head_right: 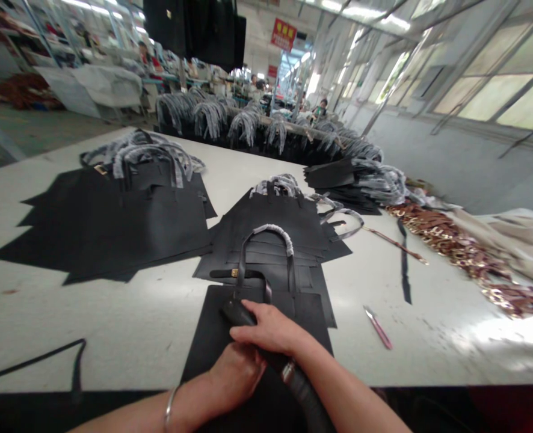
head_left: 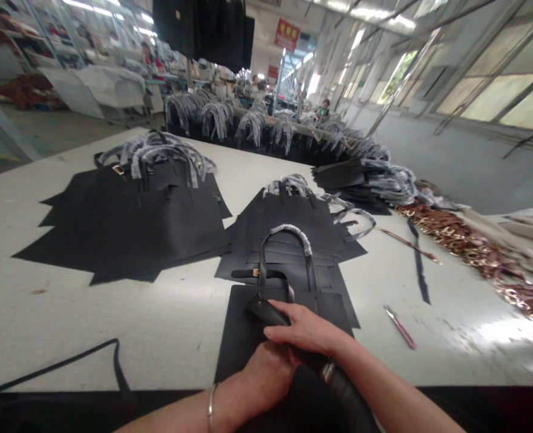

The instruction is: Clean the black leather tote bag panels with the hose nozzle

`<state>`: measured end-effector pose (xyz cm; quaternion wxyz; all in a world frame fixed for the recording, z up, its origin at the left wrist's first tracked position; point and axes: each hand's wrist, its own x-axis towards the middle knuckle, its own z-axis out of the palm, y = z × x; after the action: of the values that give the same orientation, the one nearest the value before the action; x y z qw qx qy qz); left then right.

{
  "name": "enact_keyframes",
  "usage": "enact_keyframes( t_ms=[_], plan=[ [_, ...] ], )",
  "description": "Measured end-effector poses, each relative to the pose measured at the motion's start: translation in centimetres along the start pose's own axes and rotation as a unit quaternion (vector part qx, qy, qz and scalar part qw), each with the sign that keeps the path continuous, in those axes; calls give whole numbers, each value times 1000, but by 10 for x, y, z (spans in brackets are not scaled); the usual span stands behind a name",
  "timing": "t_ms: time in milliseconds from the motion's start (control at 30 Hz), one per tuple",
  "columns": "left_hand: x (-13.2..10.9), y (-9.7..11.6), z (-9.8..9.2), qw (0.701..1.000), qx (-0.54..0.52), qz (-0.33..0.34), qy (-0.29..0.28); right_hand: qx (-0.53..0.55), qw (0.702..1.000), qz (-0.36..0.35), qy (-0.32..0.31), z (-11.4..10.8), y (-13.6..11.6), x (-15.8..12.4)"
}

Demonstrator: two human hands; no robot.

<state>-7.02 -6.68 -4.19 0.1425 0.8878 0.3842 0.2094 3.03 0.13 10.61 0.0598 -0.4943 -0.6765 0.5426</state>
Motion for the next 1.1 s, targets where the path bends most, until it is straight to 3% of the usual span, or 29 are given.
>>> enact_keyframes(
  t_ms=[100, 200, 300, 400, 467, 567, 667, 833, 1100],
  plan=[
    [2, 2, -9, 999, 22, -17, -30, 7, 999, -22, 38, -3, -6, 2],
    [2, 5, -22, 999, 39, -15, -35, 33, 994, -19, 104, -29, -9, -10],
    [3, 7, -33, 998, 39, -33, -21, 70, 972, 2, 224, -68, -1, -44],
    [11, 1, -41, 998, 12, -68, 6, 121, 957, 46, 258, -89, 26, -91],
    [20, -11, -48, 995, 12, -86, 50, 156, 948, 109, 256, -85, 52, -120],
    [35, -35, -58, 981, 83, -130, 119, 194, 935, 170, 245, -61, 89, -153],
    [48, -59, -65, 960, 155, -208, 108, 223, 924, 187, 247, -35, 113, -172],
    [57, -78, -68, 948, 151, -276, 53, 261, 901, 190, 290, -17, 119, -181],
    [52, -96, -92, 905, 182, -365, 123, 272, 890, 152, 334, -18, 126, -173]
  ],
)
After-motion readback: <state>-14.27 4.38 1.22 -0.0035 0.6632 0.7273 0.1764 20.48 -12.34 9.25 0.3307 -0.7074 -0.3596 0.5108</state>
